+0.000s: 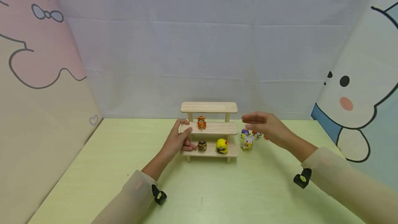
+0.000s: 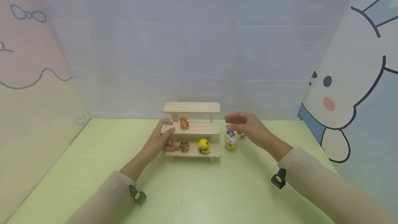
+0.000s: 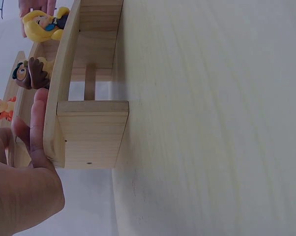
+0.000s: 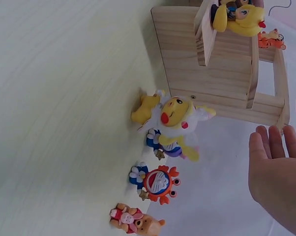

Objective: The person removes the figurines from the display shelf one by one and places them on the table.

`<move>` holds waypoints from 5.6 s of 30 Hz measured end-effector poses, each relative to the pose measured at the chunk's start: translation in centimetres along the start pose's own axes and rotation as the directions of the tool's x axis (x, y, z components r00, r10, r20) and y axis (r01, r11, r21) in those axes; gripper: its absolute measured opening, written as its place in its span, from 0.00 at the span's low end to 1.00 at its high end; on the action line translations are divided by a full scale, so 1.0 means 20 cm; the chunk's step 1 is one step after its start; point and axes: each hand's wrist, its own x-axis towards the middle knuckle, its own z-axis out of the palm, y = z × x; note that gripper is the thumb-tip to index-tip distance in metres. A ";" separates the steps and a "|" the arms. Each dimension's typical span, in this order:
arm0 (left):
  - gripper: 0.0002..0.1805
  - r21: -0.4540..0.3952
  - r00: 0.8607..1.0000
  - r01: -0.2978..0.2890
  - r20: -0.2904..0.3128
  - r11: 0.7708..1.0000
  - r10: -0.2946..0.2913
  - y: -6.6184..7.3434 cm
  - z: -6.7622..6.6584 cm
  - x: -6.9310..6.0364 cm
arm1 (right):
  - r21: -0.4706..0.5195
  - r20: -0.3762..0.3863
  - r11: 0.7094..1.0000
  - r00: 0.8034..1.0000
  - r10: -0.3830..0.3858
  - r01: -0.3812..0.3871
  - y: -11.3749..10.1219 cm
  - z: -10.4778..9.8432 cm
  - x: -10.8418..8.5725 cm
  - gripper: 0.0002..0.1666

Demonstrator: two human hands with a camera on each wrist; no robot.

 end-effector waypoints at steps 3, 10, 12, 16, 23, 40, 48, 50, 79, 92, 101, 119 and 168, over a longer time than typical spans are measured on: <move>0.18 0.002 1.000 0.002 -0.002 1.000 -0.002 0.00 0.00 0.00 | 0.049 0.013 0.999 1.000 -0.017 0.016 -0.01 0.03 0.02 0.31; 0.19 0.006 1.000 0.002 -0.003 1.000 -0.002 0.01 0.00 -0.01 | 0.115 0.047 0.992 0.997 -0.054 0.048 -0.04 0.12 0.06 0.31; 0.20 0.010 1.000 0.002 -0.005 1.000 -0.002 0.01 0.00 -0.01 | 0.128 0.060 0.990 0.996 -0.062 0.054 -0.06 0.14 0.07 0.32; 0.20 0.014 1.000 0.001 -0.008 1.000 -0.001 0.01 0.00 0.00 | 0.163 0.090 0.985 0.993 -0.077 0.062 -0.09 0.19 0.10 0.33; 0.20 0.015 1.000 -0.006 -0.010 1.000 0.006 0.01 0.00 0.00 | 0.157 0.109 0.985 0.990 -0.085 0.067 -0.12 0.27 0.15 0.31; 0.20 0.023 1.000 0.001 0.000 1.000 -0.001 0.02 0.02 -0.01 | 0.120 0.130 0.990 0.987 -0.090 0.074 -0.13 0.40 0.26 0.33; 0.19 0.029 1.000 -0.001 -0.004 1.000 0.001 0.01 0.02 0.00 | 0.112 0.159 0.988 0.980 -0.123 0.106 -0.15 0.46 0.32 0.31; 0.20 0.029 1.000 -0.005 0.002 1.000 0.005 0.01 0.01 0.00 | 0.097 0.162 0.989 0.979 -0.123 0.108 -0.16 0.48 0.33 0.31; 0.21 0.030 1.000 0.001 0.007 1.000 -0.001 0.01 0.00 -0.01 | 0.000 0.107 0.996 0.990 -0.091 0.092 -0.20 0.58 0.39 0.26; 0.20 0.036 1.000 -0.002 -0.002 0.999 0.002 0.00 -0.03 -0.01 | -0.044 0.093 0.997 0.993 -0.066 0.071 -0.22 0.60 0.38 0.25; 0.21 0.040 1.000 -0.002 -0.008 0.999 0.002 0.02 -0.02 -0.02 | -0.043 0.113 0.996 0.991 -0.076 0.081 -0.22 0.58 0.38 0.26; 0.21 0.030 1.000 -0.012 -0.010 0.999 0.012 0.03 -0.01 -0.01 | -0.031 0.114 0.997 0.992 -0.062 0.066 -0.19 0.49 0.34 0.26; 0.22 0.027 1.000 -0.026 -0.007 0.999 0.026 0.00 -0.01 0.01 | -0.129 0.050 0.968 0.977 -0.209 0.214 -0.05 0.21 0.09 0.26</move>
